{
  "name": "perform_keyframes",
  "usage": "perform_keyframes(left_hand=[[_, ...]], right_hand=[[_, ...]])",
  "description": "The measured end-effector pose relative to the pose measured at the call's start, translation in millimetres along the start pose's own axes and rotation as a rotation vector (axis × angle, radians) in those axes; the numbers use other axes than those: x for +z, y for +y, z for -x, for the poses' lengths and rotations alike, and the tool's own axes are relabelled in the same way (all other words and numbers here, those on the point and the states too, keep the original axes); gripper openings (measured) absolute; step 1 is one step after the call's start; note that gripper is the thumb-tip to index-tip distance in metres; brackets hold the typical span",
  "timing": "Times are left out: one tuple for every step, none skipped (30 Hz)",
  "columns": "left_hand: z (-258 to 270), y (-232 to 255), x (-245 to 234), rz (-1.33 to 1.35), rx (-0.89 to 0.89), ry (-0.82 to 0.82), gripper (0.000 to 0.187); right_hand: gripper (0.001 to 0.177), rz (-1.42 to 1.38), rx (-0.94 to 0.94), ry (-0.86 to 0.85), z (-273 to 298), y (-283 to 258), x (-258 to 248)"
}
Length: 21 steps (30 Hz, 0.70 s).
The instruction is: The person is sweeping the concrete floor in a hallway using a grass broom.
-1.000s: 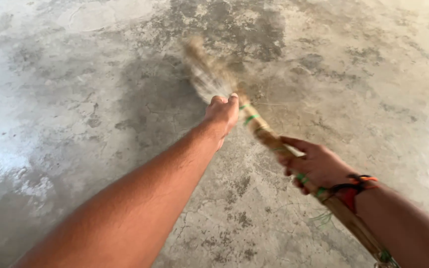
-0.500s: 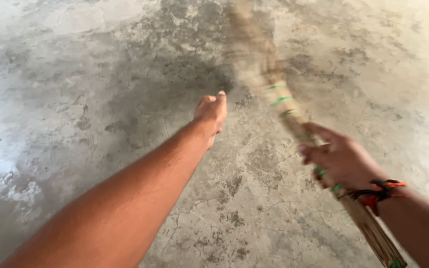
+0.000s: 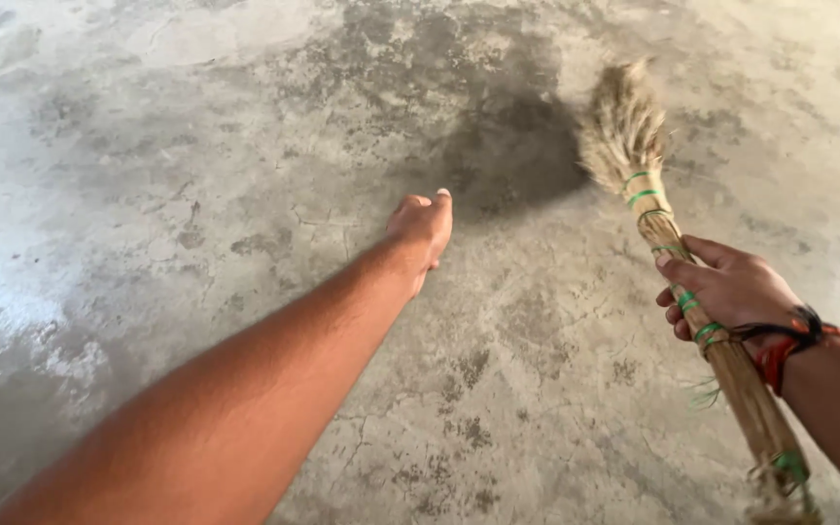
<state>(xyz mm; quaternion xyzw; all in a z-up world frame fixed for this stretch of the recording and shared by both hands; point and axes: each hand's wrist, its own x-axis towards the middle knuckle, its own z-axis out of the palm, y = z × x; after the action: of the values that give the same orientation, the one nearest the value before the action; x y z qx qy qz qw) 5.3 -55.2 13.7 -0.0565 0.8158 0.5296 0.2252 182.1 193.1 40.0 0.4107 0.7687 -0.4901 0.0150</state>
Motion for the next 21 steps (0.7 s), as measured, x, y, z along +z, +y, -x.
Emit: perform_keyframes(left_hand=[[1.5, 0.5, 1.5, 0.019, 0.003, -0.002, 0.057], [2.7, 0.8, 3.1, 0.039, 0.005, -0.004, 0.057], [-4.1, 2.3, 5.6, 0.04, 0.006, -0.008, 0.057], [-11.1, 3.8, 8.2, 0.047, 0.028, -0.01, 0.056], [-17.3, 3.5, 10.5, 0.052, 0.047, -0.011, 0.056], [-11.9, 6.3, 9.6, 0.053, 0.044, -0.014, 0.056], [-5.7, 8.3, 8.4, 0.045, 0.038, -0.029, 0.055], [0.7, 10.7, 7.0, 0.036, 0.032, -0.044, 0.055], [2.9, 9.9, 5.9, 0.036, 0.033, -0.045, 0.055], [5.2, 9.3, 4.5, 0.04, 0.018, -0.056, 0.056], [7.5, 8.8, 2.5, 0.045, 0.003, -0.067, 0.056], [3.9, 5.8, 3.3, 0.044, 0.004, -0.068, 0.056], [0.2, 1.9, 1.3, 0.017, -0.002, -0.053, 0.056], [-3.4, -2.0, -1.2, -0.01, -0.008, -0.039, 0.056], [-0.4, -1.5, -6.7, -0.008, -0.009, -0.028, 0.056], [2.7, -1.2, -11.7, -0.017, -0.018, -0.013, 0.056], [7.0, -2.2, -14.3, -0.028, -0.029, -0.002, 0.056], [4.6, -5.8, -16.0, -0.03, -0.032, 0.004, 0.056], [2.3, -8.3, -15.6, -0.021, -0.026, 0.012, 0.057], [-0.1, -10.4, -14.5, -0.012, -0.019, 0.02, 0.057], [-0.3, -8.5, -13.0, -0.012, -0.015, 0.013, 0.057]], right_hand=[[0.062, 0.032, 0.034, 0.065, 16.4, -8.0, 5.4], [0.063, 0.064, 0.068, 0.13, 32.4, -16.1, 11.0], [0.063, 0.065, 0.069, 0.134, 40.7, -17.0, 17.3], [0.066, 0.065, 0.012, 0.05, 48.6, -18.0, 23.8], [0.068, 0.066, -0.041, -0.039, 57.0, -18.0, 31.1], [0.068, 0.069, -0.038, -0.039, 60.7, -20.1, 40.0], [0.065, 0.044, -0.053, -0.158, 65.0, -21.7, 49.2], [0.063, 0.018, -0.067, -0.278, 69.7, -23.5, 58.2], [0.063, 0.017, -0.067, -0.276, 69.2, -21.1, 65.1], [0.063, 0.088, -0.017, -0.366, 69.0, -19.1, 72.1], [0.064, 0.159, 0.033, -0.455, 68.9, -17.6, 79.2], [0.064, 0.159, 0.033, -0.454, 55.4, 0.0, 71.5], [0.063, 0.038, 0.104, -0.465, 41.8, 16.4, 65.9], [0.061, -0.084, 0.174, -0.475, 28.3, 32.5, 60.7], [0.061, -0.082, 0.168, -0.484, 15.8, 35.7, 46.8], [0.058, -0.067, 0.179, -0.381, 2.8, 39.1, 32.8], [0.055, -0.055, 0.196, -0.276, -8.8, 45.6, 18.2], [0.055, -0.055, 0.195, -0.283, -9.5, 38.8, 13.0], [0.056, 0.033, 0.171, -0.164, -9.4, 32.8, 5.4], [0.057, 0.12, 0.146, -0.046, -9.7, 26.7, -2.8], [0.057, 0.118, 0.148, -0.039, -1.8, 22.7, -5.9]])
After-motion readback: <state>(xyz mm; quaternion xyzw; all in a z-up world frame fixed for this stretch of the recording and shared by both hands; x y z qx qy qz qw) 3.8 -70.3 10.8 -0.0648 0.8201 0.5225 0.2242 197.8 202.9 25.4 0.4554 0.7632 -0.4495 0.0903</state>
